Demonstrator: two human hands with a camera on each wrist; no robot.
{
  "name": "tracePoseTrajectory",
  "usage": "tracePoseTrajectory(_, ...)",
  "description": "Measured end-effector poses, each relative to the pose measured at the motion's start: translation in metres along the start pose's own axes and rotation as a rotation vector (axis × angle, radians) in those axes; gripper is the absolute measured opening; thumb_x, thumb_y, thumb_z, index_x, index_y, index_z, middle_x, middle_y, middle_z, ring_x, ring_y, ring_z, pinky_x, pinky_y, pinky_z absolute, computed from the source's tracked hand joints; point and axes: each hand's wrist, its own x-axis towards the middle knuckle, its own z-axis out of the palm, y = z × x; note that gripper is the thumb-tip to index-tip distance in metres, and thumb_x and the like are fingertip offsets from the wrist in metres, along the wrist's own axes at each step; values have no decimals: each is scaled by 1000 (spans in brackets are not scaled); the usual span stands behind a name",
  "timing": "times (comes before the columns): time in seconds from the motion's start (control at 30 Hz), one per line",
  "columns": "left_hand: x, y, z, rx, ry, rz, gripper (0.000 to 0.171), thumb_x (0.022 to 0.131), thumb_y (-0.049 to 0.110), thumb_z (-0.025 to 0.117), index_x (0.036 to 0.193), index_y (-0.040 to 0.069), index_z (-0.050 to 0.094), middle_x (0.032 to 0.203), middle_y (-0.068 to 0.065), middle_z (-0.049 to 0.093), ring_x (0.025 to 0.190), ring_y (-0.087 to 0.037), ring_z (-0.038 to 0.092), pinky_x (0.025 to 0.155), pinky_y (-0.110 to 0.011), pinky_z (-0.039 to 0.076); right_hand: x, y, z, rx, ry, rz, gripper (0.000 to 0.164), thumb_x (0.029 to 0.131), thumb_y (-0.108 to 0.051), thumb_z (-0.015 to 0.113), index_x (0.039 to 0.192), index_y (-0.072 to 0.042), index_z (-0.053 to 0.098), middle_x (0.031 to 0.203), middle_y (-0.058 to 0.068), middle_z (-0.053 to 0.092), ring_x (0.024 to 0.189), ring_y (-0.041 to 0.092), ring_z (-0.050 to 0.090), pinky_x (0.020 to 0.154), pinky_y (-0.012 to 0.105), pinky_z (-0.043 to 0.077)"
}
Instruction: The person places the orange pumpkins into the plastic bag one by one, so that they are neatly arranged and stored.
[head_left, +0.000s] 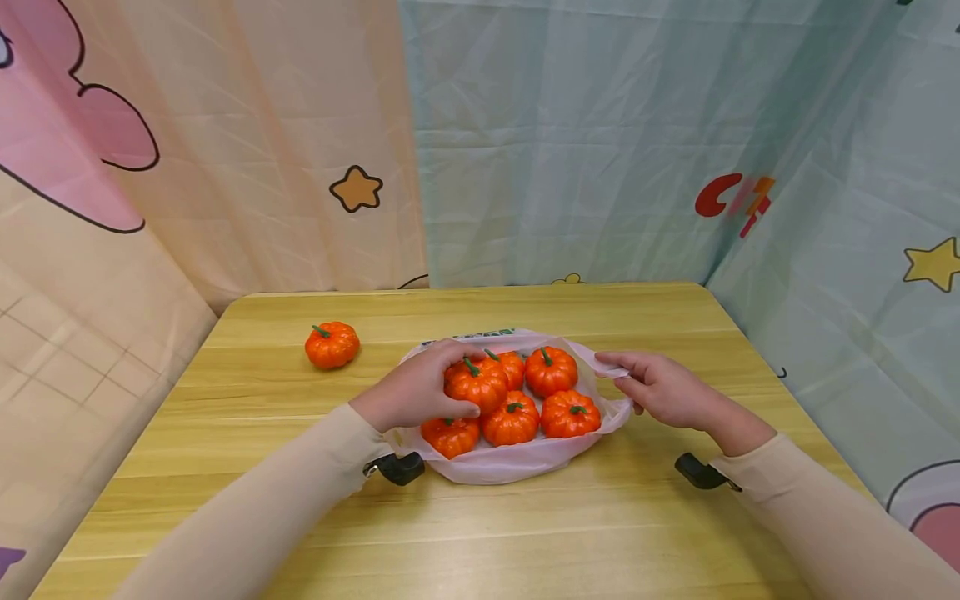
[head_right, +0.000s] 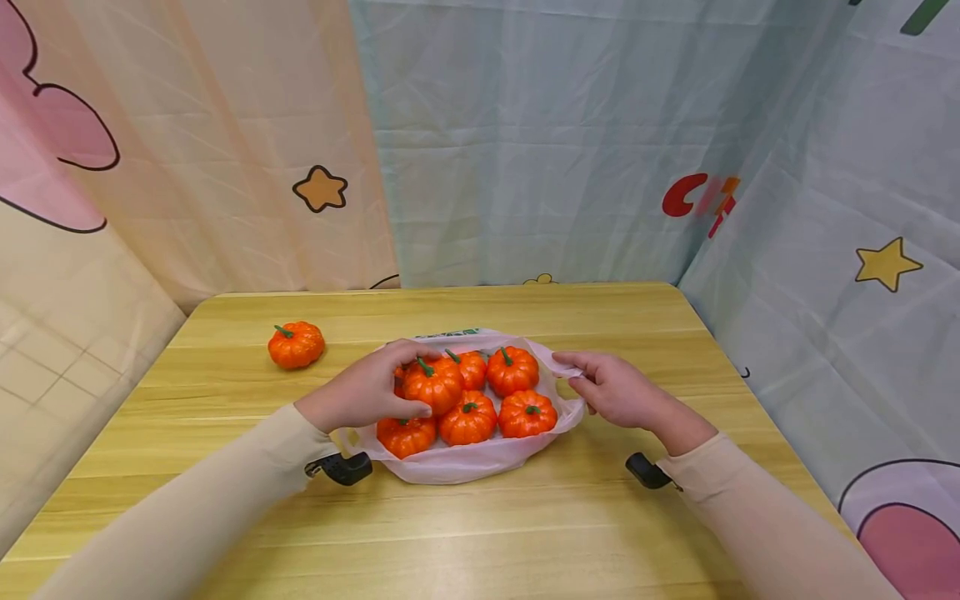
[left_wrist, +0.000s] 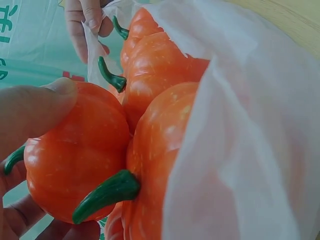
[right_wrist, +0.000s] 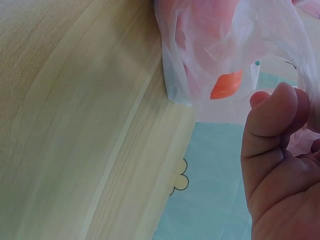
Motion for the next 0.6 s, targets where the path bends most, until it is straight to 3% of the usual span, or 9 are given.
tracePoseTrajectory(0.6, 0, 1, 0, -34, -18, -43, 71, 86, 32, 86, 149, 22, 55, 147, -2, 57, 132, -24, 56, 114, -46, 49, 0, 1, 1, 9, 5, -9, 49, 107, -7, 56, 155, 0, 48, 78, 3, 60, 60, 16, 50, 51, 26, 41)
